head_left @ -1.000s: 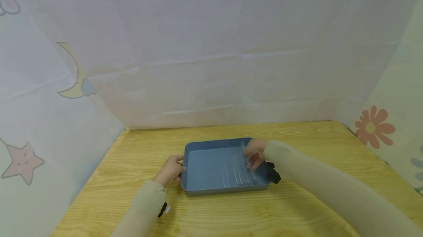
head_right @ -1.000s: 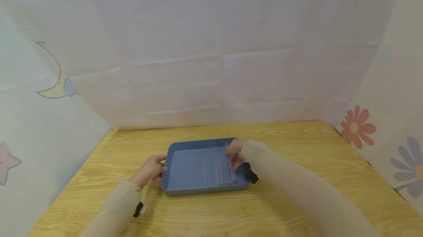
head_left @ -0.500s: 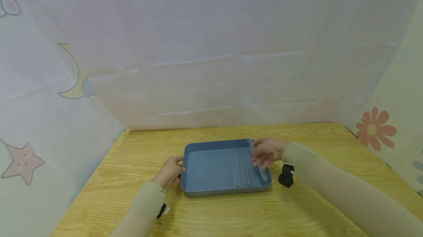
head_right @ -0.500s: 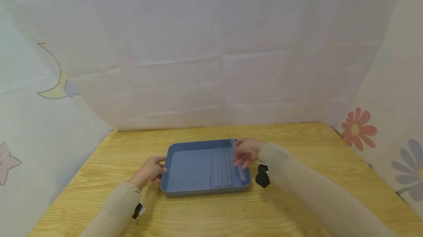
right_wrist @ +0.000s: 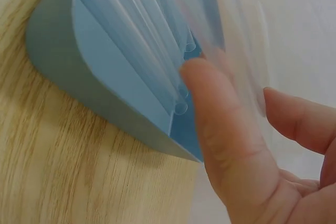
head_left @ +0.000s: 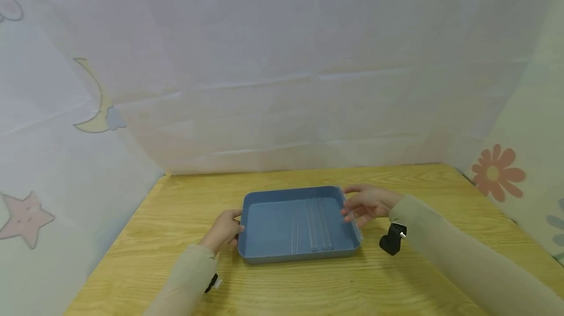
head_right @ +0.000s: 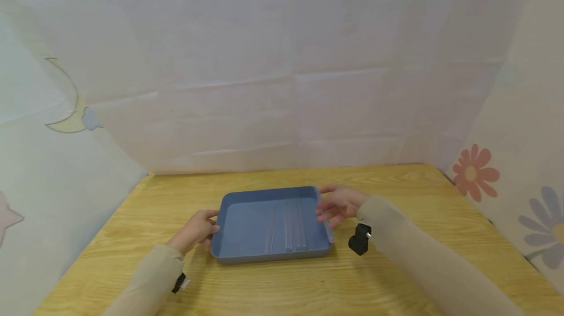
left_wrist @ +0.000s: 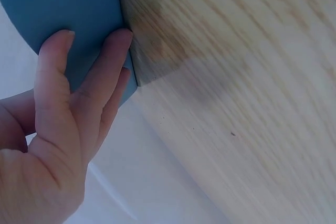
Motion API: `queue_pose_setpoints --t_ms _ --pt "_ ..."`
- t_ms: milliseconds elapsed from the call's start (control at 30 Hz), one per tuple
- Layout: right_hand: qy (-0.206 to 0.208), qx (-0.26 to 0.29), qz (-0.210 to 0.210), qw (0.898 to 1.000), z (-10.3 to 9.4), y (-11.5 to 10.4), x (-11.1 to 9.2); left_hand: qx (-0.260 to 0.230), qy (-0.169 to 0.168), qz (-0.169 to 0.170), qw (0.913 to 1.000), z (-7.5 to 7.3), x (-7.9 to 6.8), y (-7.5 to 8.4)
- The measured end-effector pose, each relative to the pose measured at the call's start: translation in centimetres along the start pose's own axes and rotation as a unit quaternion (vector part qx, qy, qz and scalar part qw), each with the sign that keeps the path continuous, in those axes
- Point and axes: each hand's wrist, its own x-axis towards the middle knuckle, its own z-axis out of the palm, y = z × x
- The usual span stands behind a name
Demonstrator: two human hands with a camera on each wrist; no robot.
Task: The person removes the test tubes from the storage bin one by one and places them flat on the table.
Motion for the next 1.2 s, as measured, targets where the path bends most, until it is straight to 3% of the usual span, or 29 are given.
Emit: queue_pose_setpoints --t_ms 500,800,1200 --pt "0.0 0.005 -0.039 0.999 -2.5 2.5 -1.3 -0.027 -0.007 -0.01 0.9996 0.1 0.3 0.2" --pt "-0.006 0.001 -0.043 0.999 -3.7 3.1 -1.6 -0.072 -0.007 -0.022 0.9972 -0.1 0.5 -0.2" --pt "-0.018 0.033 -0.04 0.999 -4.5 4.4 -1.3 -0.06 0.002 -0.019 0.998 0.1 0.0 -0.2"
